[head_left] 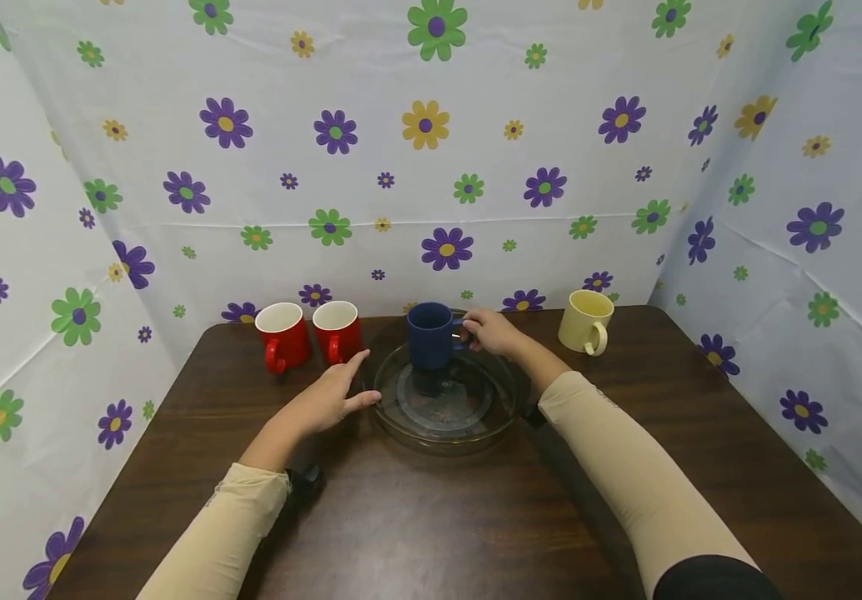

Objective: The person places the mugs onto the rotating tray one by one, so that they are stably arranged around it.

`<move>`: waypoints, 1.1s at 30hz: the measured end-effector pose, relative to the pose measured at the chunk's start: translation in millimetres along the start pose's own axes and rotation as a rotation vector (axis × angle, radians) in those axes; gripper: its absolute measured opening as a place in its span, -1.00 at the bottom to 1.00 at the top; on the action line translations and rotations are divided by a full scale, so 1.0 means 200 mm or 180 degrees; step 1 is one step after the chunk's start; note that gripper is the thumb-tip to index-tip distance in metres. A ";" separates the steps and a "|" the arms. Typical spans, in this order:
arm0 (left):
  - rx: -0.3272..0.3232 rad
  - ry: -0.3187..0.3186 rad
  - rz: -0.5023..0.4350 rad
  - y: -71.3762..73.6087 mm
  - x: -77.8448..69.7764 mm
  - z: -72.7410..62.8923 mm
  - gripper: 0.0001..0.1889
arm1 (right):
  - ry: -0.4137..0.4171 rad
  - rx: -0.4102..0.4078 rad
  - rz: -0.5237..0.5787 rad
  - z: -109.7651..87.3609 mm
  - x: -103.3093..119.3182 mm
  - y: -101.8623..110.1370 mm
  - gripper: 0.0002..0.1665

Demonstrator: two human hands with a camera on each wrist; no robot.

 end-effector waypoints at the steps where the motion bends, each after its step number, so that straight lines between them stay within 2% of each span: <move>1: -0.0003 0.0000 0.0000 0.00 0.00 0.00 -0.03 | 0.0009 0.0008 -0.0013 0.00 0.00 0.00 -0.66; 7: -0.0031 -0.0024 0.0016 0.02 0.01 0.00 -0.03 | -0.0041 0.0028 -0.0137 -0.01 0.02 0.04 -0.58; 12: -0.0045 -0.0020 0.0023 0.03 0.01 0.00 -0.04 | 0.0016 -0.0208 -0.0344 -0.06 0.06 0.16 -0.56; 18: -0.0092 -0.0015 0.0008 0.05 0.02 -0.01 -0.04 | 0.0065 -0.0823 -0.0279 -0.16 0.07 0.41 -0.57; 24: -0.0096 0.0010 -0.0028 0.03 0.04 -0.04 -0.04 | -0.0204 -0.1727 0.0177 -0.34 -0.07 0.67 -0.56; 26: -0.0102 0.0002 -0.0041 0.01 0.04 -0.04 -0.04 | -0.0329 -0.1965 0.0223 -0.40 -0.12 0.74 -0.55; 30: -0.0089 -0.0016 -0.0063 -0.01 0.02 -0.03 -0.04 | -0.0598 -0.2375 0.0033 -0.54 -0.21 0.87 -0.55; 33: -0.0092 -0.0042 -0.0070 -0.01 0.00 -0.02 -0.04 | -0.0778 -0.2479 -0.0190 -0.62 -0.26 0.93 -0.55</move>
Point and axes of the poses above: each hand's wrist, its own z-axis towards the middle knuckle, its own y-axis out of the back of the hand, x = y × z, the point moved 10 cm from there along z, towards the middle knuckle, and after that the axes turned 9 degrees about z, right-handed, at the moved point
